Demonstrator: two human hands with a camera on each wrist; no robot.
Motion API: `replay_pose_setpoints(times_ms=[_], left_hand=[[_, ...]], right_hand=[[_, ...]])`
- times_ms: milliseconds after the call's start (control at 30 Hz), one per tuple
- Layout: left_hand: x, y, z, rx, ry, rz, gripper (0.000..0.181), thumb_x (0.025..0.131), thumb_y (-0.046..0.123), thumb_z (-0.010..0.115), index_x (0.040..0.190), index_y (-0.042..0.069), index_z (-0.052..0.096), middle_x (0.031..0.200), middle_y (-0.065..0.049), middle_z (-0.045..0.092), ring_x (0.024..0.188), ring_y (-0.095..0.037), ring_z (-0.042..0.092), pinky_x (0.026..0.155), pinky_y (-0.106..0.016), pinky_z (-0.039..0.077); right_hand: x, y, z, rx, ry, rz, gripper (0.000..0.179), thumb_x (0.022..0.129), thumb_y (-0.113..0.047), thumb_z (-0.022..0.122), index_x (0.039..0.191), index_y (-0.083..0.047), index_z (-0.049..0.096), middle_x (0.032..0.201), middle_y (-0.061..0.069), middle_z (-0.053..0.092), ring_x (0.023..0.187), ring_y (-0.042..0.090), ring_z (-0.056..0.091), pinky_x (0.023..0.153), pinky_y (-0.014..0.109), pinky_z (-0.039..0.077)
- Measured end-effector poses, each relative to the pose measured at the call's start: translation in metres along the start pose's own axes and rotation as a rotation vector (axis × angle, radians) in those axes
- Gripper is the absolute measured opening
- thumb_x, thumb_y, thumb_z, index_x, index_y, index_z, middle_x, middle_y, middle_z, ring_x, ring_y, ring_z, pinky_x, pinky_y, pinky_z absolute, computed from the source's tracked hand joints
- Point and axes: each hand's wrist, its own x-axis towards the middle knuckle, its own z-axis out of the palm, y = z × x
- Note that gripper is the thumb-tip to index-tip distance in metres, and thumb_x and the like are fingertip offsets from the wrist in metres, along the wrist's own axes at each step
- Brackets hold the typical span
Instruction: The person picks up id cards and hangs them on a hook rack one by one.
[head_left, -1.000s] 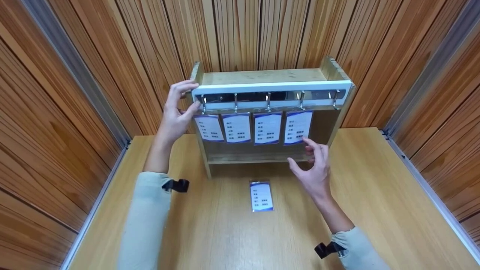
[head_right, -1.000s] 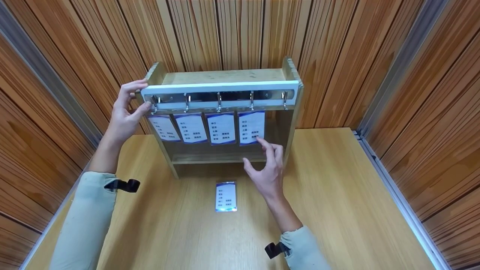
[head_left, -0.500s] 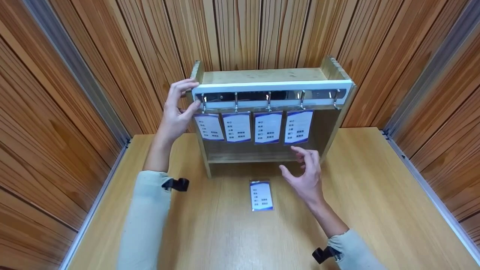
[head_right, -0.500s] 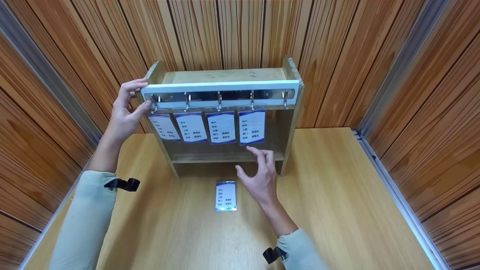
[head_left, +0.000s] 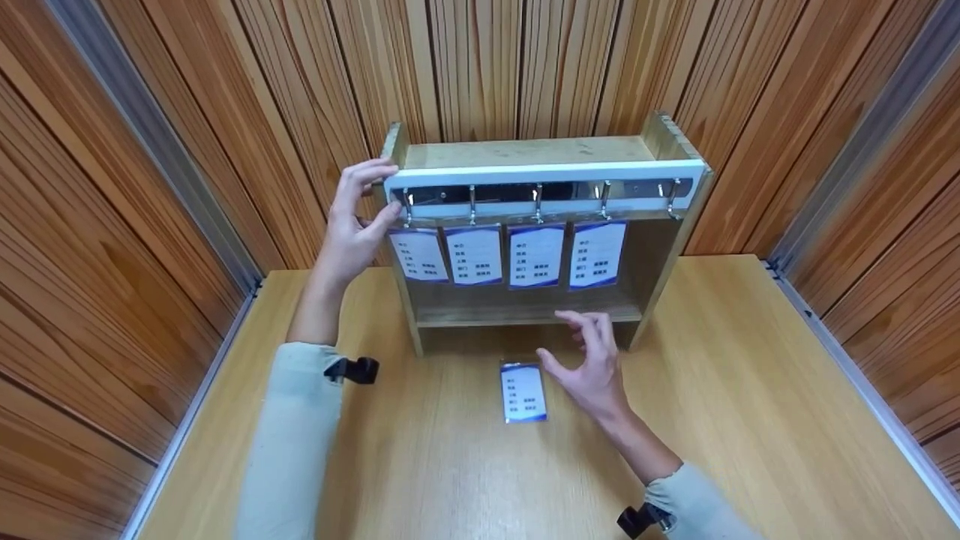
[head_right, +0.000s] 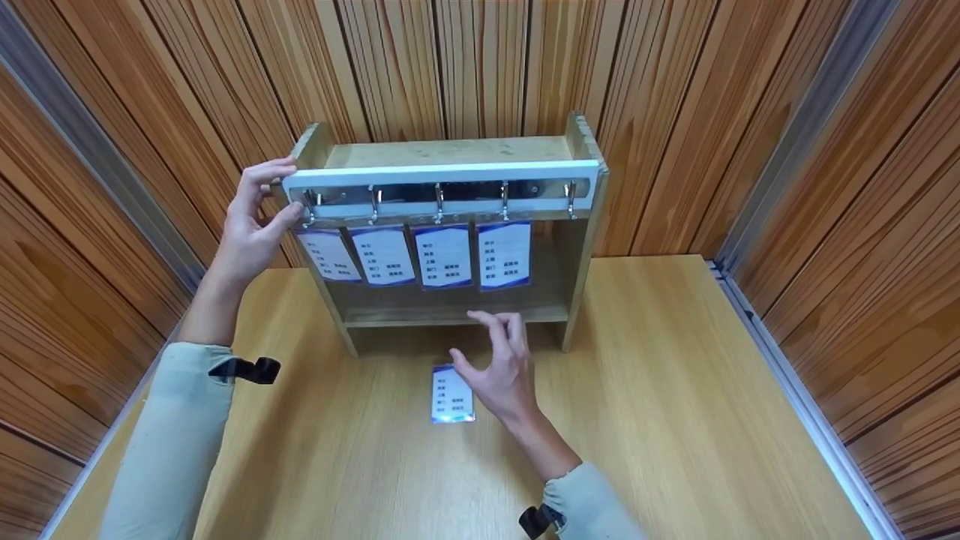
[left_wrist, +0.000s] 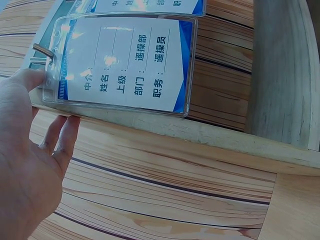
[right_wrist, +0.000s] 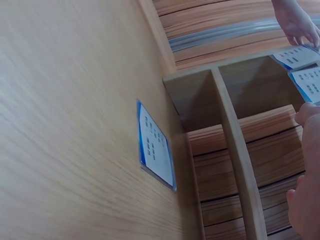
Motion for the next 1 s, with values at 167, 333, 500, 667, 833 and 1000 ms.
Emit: replay_pose_setpoints(times_ms=[167,333,500,667,833,1000], left_hand=[[0.000,-0.001,0.000,-0.001,0.004,0.019,0.042,0.110,0.008,0.066,0.152,0.007,0.059,0.171,-0.010,0.050,0.159,-0.025,0.045,0.121,-0.052,0.047],[-0.001,-0.001,0.001,0.001,0.000,0.005,0.044,0.110,0.009,0.067,0.153,0.008,0.059,0.172,-0.009,0.049,0.159,-0.025,0.045,0.109,-0.046,0.054],[-0.001,0.000,0.000,-0.002,-0.005,0.008,0.043,0.111,0.010,0.067,0.153,0.007,0.058,0.172,-0.011,0.049,0.158,-0.025,0.045,0.106,-0.045,0.056],[0.000,0.000,-0.001,-0.002,-0.005,0.014,0.043,0.111,0.011,0.066,0.154,0.007,0.058,0.172,-0.010,0.049,0.158,-0.023,0.045,0.105,-0.043,0.056],[-0.001,0.000,-0.001,0.002,-0.003,0.009,0.044,0.112,0.011,0.066,0.154,0.008,0.058,0.172,-0.010,0.049,0.157,-0.023,0.046,0.098,-0.037,0.057],[-0.001,0.001,-0.001,0.005,-0.006,-0.004,0.044,0.112,0.011,0.066,0.154,0.009,0.058,0.172,-0.009,0.048,0.156,-0.024,0.046,0.095,-0.036,0.057]], right_hand=[[-0.005,-0.003,0.008,0.006,-0.045,0.000,0.059,0.087,-0.009,0.096,0.140,-0.008,0.070,0.125,0.017,0.062,0.115,0.025,0.065,0.101,0.021,0.055],[-0.010,-0.005,0.014,-0.004,-0.087,-0.013,0.060,0.086,-0.012,0.097,0.140,-0.011,0.070,0.126,0.011,0.061,0.116,0.022,0.062,0.103,0.030,0.057],[-0.013,-0.005,0.020,0.004,-0.145,0.034,0.063,0.086,-0.016,0.098,0.142,-0.015,0.069,0.128,0.010,0.058,0.122,0.022,0.060,0.109,0.043,0.059],[-0.014,-0.004,0.025,0.019,-0.204,0.106,0.068,0.086,-0.019,0.098,0.146,-0.017,0.067,0.132,0.015,0.055,0.129,0.030,0.055,0.115,0.058,0.057],[-0.016,-0.001,0.029,0.011,-0.275,0.208,0.075,0.088,-0.023,0.097,0.154,-0.021,0.062,0.140,0.017,0.052,0.137,0.034,0.051,0.121,0.063,0.055],[-0.018,0.004,0.033,-0.002,-0.313,0.286,0.080,0.088,-0.029,0.096,0.159,-0.025,0.058,0.145,0.016,0.050,0.141,0.034,0.049,0.121,0.065,0.054]])
